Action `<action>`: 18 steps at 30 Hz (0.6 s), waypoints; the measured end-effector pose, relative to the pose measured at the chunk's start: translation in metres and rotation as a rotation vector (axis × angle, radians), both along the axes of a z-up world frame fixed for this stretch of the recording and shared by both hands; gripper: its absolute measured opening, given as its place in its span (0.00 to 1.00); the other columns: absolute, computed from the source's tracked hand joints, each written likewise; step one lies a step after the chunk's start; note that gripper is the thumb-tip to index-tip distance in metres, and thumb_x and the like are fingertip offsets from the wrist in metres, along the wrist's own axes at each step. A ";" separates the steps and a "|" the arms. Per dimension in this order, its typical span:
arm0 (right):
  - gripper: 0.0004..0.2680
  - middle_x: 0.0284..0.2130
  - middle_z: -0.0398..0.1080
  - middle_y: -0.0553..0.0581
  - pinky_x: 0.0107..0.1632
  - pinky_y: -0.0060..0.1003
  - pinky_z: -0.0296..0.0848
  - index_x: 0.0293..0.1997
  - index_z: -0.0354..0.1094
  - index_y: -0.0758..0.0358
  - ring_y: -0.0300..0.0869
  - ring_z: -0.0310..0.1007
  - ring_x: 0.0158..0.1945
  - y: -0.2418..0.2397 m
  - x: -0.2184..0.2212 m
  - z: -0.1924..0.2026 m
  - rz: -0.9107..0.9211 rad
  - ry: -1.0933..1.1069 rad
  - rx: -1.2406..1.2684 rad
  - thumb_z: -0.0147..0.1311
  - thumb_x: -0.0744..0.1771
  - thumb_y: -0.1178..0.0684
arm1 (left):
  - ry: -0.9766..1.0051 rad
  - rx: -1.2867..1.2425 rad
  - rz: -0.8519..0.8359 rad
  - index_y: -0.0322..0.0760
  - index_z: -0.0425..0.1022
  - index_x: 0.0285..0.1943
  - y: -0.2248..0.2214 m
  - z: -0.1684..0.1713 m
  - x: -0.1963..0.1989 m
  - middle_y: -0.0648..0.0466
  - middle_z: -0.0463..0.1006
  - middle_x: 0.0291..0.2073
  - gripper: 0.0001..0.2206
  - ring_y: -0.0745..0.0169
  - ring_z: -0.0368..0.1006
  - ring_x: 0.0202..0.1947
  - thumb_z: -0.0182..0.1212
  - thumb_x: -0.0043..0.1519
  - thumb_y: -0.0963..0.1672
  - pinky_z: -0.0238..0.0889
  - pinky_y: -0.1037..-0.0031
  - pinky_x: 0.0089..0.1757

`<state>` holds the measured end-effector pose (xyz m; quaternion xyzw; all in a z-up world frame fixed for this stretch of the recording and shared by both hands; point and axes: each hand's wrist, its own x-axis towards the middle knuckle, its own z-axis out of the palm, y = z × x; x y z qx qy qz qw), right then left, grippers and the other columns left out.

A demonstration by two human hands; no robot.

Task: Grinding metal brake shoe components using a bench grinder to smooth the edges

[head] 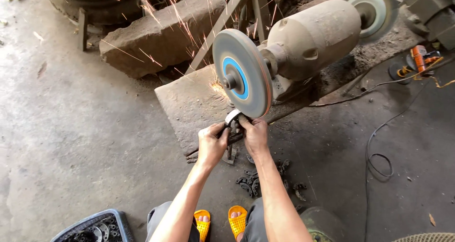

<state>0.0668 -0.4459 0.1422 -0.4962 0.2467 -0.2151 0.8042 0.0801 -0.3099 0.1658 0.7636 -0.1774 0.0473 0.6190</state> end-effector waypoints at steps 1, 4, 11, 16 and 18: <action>0.02 0.27 0.74 0.62 0.27 0.31 0.75 0.38 0.75 0.70 0.43 0.73 0.26 0.002 0.000 0.004 0.036 0.008 0.013 0.61 0.65 0.64 | 0.000 0.011 0.001 0.28 0.84 0.38 0.003 0.005 0.000 0.38 0.82 0.26 0.06 0.37 0.82 0.32 0.65 0.55 0.35 0.72 0.63 0.31; 0.01 0.27 0.74 0.63 0.28 0.32 0.73 0.37 0.75 0.72 0.43 0.73 0.27 -0.007 -0.002 -0.008 0.007 -0.001 0.029 0.60 0.65 0.65 | 0.001 0.000 -0.013 0.29 0.85 0.39 -0.004 0.001 0.004 0.39 0.82 0.26 0.06 0.37 0.82 0.32 0.65 0.55 0.35 0.73 0.62 0.31; 0.03 0.29 0.74 0.62 0.29 0.32 0.75 0.40 0.74 0.70 0.44 0.74 0.28 -0.011 0.001 -0.015 -0.059 0.001 0.112 0.58 0.65 0.66 | 0.024 -0.050 -0.018 0.29 0.85 0.41 -0.013 -0.012 0.010 0.39 0.83 0.28 0.06 0.41 0.82 0.33 0.66 0.56 0.36 0.73 0.64 0.32; 0.05 0.33 0.75 0.66 0.30 0.34 0.76 0.45 0.74 0.69 0.48 0.75 0.29 0.012 0.009 -0.007 0.139 0.006 0.126 0.59 0.67 0.61 | -0.003 -0.001 0.032 0.26 0.84 0.41 0.019 -0.014 0.010 0.36 0.83 0.30 0.07 0.35 0.82 0.35 0.65 0.56 0.35 0.73 0.59 0.32; 0.05 0.33 0.76 0.63 0.30 0.31 0.77 0.45 0.73 0.67 0.46 0.77 0.29 0.018 0.005 -0.013 0.162 0.007 0.165 0.61 0.67 0.60 | -0.011 0.031 0.022 0.27 0.84 0.43 0.030 -0.010 0.010 0.37 0.83 0.30 0.08 0.37 0.82 0.34 0.65 0.56 0.35 0.73 0.60 0.33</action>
